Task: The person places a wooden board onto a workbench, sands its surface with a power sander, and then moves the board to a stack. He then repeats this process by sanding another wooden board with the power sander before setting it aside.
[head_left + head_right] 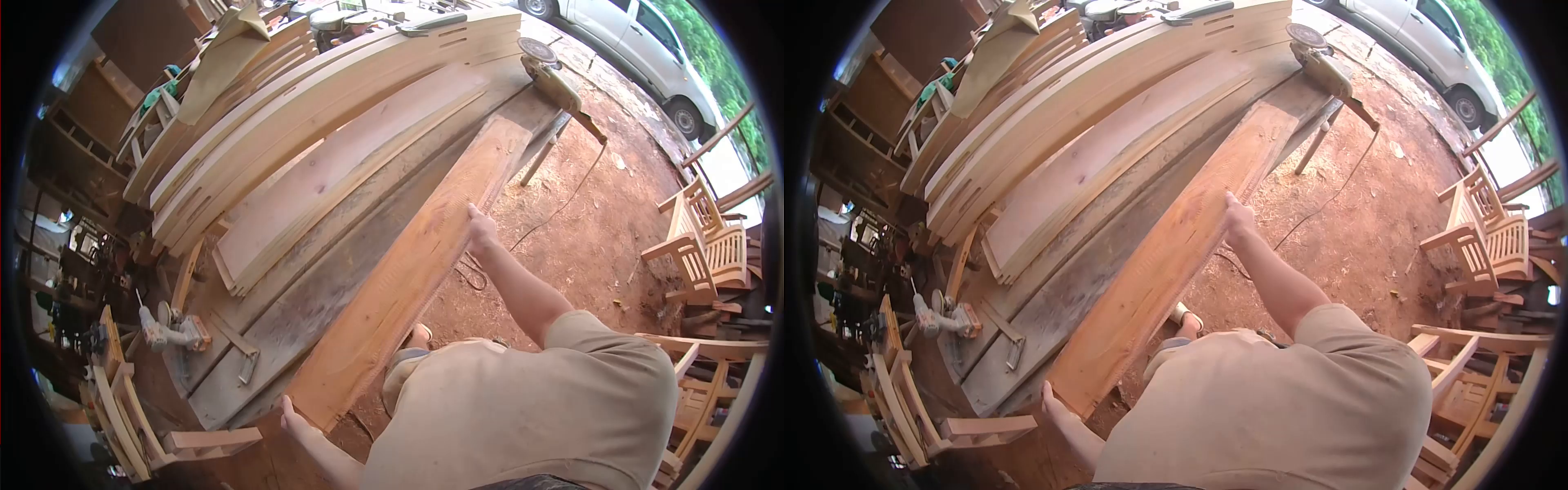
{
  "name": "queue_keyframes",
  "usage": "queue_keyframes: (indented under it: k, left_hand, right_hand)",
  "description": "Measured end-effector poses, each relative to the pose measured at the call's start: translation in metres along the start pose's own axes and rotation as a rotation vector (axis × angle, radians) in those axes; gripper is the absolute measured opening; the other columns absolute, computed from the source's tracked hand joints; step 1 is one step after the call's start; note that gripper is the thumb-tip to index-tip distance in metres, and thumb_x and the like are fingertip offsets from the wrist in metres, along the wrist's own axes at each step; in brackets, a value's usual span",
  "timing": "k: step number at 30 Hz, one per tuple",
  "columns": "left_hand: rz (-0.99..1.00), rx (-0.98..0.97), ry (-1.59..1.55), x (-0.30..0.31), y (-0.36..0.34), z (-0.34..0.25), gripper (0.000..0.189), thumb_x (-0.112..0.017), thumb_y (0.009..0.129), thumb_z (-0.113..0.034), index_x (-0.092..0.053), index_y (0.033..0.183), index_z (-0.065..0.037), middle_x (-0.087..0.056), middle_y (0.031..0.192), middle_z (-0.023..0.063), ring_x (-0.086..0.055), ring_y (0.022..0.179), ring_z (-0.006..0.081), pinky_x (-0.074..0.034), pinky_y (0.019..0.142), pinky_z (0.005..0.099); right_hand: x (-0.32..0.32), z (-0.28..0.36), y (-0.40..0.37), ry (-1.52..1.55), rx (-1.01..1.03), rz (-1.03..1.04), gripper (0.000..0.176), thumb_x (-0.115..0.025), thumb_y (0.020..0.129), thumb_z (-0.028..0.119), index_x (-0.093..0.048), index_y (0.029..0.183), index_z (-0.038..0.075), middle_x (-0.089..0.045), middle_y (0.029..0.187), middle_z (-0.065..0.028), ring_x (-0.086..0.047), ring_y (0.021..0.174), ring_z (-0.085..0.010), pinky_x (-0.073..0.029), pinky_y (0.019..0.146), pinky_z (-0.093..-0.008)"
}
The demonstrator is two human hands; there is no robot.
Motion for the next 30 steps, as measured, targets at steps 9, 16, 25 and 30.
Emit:
queue_keyframes:
  k: [9,16,25,30]
  left_hand:
    - [0.047,-0.03,0.1,-0.091,0.105,-0.031,0.058,-0.07,0.096,-0.036,-0.061,0.118,0.018,-0.062,0.135,0.0226,-0.065,0.117,0.0295,-0.054,0.099,0.0429]
    - [0.053,-0.721,0.904,-0.221,0.114,-0.045,0.068,-0.054,0.103,-0.044,-0.063,0.1,0.024,-0.027,0.164,0.0328,-0.035,0.147,0.0481,-0.03,0.122,0.0497]
    - [0.343,-0.929,1.536,-0.38,-0.002,0.013,0.072,-0.029,0.11,-0.05,-0.07,0.122,0.008,-0.013,0.171,0.0269,-0.015,0.156,0.0491,-0.014,0.124,0.0665]
    - [0.318,-1.031,1.488,-0.424,-0.034,0.027,0.07,-0.033,0.11,-0.048,-0.071,0.117,0.011,-0.014,0.17,0.0289,-0.014,0.156,0.0505,-0.015,0.123,0.0664]
  right_hand:
    - [-0.041,0.068,-0.023,-1.122,-0.169,0.132,0.054,-0.071,0.092,0.048,-0.073,0.103,-0.005,-0.074,0.096,-0.0179,-0.071,0.095,-0.0312,-0.058,0.082,-0.0464]
    - [-0.068,0.083,-0.052,-1.819,0.378,0.161,0.093,-0.064,0.095,0.048,-0.021,0.164,0.003,-0.011,0.17,-0.0279,-0.012,0.157,-0.0485,-0.016,0.127,-0.0571]
    - [-0.04,0.059,-0.044,-1.803,0.531,0.313,0.092,-0.061,0.096,0.048,-0.019,0.165,0.004,-0.008,0.171,-0.0295,-0.008,0.157,-0.0528,-0.011,0.125,-0.0669]
    - [-0.025,0.068,-0.035,-1.744,0.593,0.56,0.087,-0.064,0.092,0.034,-0.024,0.165,0.008,-0.009,0.171,-0.028,-0.014,0.155,-0.0558,-0.019,0.121,-0.0707]
Point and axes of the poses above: each hand's wrist, its own y-axis towards the middle knuckle, its own x-axis out of the back of the hand, z = x × y, the point moved 4 cm from there along y, towards the middle knuckle
